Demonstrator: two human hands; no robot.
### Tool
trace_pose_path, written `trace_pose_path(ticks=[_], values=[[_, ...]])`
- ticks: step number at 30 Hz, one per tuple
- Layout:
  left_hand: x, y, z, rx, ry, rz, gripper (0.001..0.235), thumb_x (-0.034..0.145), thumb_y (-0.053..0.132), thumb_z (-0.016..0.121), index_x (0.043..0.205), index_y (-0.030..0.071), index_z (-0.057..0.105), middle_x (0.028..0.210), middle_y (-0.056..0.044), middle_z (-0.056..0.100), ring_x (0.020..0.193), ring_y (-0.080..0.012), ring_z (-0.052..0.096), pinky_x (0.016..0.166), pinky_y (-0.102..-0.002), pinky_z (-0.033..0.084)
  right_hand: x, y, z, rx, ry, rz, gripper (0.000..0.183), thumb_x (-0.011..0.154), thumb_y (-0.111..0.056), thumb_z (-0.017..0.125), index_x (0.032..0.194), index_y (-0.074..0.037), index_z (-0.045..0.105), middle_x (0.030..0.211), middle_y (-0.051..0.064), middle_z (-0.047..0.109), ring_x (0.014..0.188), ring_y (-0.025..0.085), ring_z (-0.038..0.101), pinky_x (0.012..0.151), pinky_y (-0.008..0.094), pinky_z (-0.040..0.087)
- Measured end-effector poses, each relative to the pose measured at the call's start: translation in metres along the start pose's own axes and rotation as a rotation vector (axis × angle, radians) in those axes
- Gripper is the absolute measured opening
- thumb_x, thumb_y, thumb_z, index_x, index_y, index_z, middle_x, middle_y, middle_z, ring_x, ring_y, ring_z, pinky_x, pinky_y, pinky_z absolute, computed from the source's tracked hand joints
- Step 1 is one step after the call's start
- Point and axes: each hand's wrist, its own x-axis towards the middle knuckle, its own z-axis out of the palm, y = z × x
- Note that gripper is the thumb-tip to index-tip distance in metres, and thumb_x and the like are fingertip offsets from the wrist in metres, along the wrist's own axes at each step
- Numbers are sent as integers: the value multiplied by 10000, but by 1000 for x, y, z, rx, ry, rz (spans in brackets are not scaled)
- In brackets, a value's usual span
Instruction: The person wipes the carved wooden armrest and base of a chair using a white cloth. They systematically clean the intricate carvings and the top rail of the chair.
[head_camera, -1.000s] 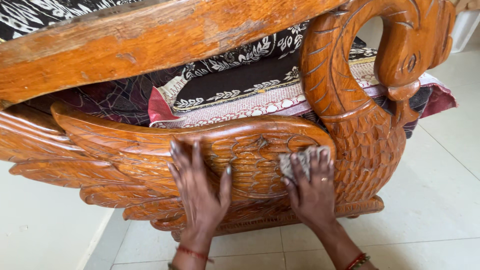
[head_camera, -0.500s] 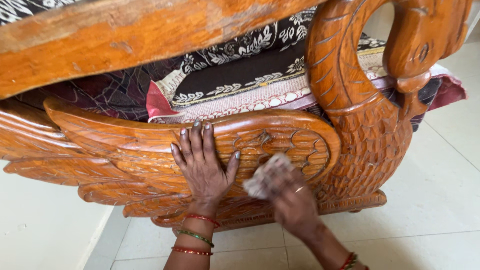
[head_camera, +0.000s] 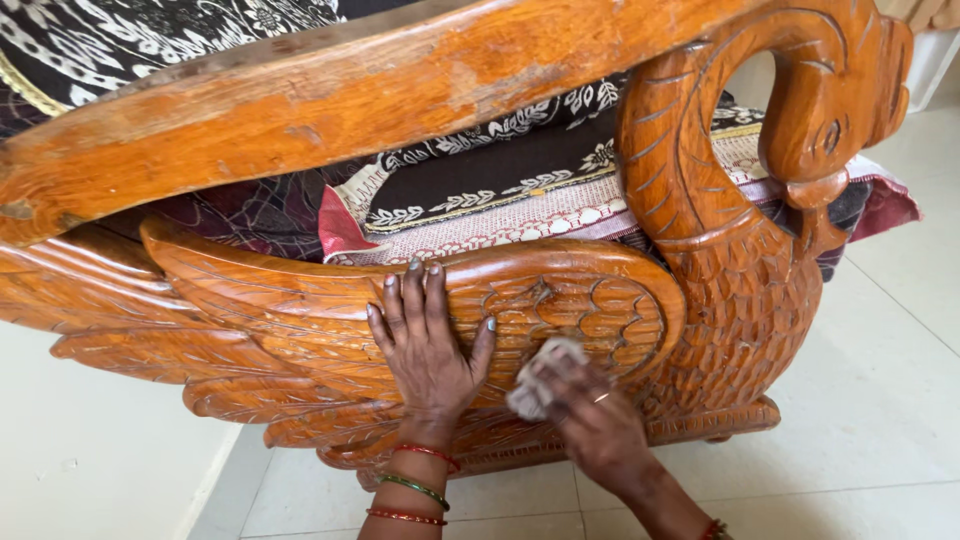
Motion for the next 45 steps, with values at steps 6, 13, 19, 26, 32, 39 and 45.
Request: trace_pose_path(ticks=[6, 13, 19, 26, 32, 39, 45], values=[[-1, 0, 4, 11, 5, -2, 815, 952, 562, 555, 1568, 67, 356, 1615, -159, 370, 1540, -398, 219, 1243, -628, 69, -2, 27, -2, -147, -121, 240, 613, 787, -134, 677, 1395, -78, 617, 1528, 201, 422, 1407, 427, 374, 1137, 604, 270], [0, 2, 0, -7, 19, 0, 788, 953, 546, 554, 1550, 65, 374, 1602, -165, 383, 1536, -403, 239, 1239, -631, 92, -47, 18, 27, 11, -202, -21, 429, 839, -141, 681, 1267, -155, 647, 1563, 52, 495, 1464, 309, 431, 1205, 530, 321], [1, 2, -1, -7, -2, -13, 793, 954, 561, 538, 1557, 73, 372, 1599, -164, 384, 1526, -396, 248, 1225, -636, 103, 2, 16, -6, -56, 51, 141, 537, 844, -72, 647, 1378, -118, 614, 1542, 122, 477, 1457, 351, 415, 1211, 522, 323], [1, 1, 2, 2, -15, -14, 797, 952, 568, 522, 1563, 82, 362, 1605, -159, 378, 1524, -375, 253, 1218, -640, 104, -25, 27, 18, -168, -113, 96, 501, 836, -174, 712, 1328, -121, 632, 1490, 122, 488, 1404, 362, 403, 1151, 600, 291], [4, 4, -5, -18, -29, -24, 813, 943, 587, 517, 1564, 93, 340, 1595, -152, 374, 1516, -365, 250, 1208, -637, 111, -10, 11, -7, 24, -9, 26, 480, 751, -79, 704, 1228, -123, 688, 1460, 66, 607, 1401, 308, 516, 1138, 483, 430], [2, 5, -5, -13, -59, -35, 797, 956, 587, 500, 1573, 111, 330, 1611, -132, 357, 1526, -361, 241, 1204, -629, 119, 56, 26, -46, -153, 118, 396, 526, 882, -241, 669, 1376, -83, 579, 1449, 262, 467, 1402, 490, 392, 1112, 584, 372], [4, 6, -11, -28, -67, -23, 826, 944, 602, 509, 1567, 92, 321, 1601, -146, 351, 1517, -364, 235, 1195, -628, 120, 22, 21, -6, -220, -313, -24, 514, 815, -239, 647, 1315, -121, 649, 1523, 205, 484, 1407, 472, 415, 1089, 630, 343]])
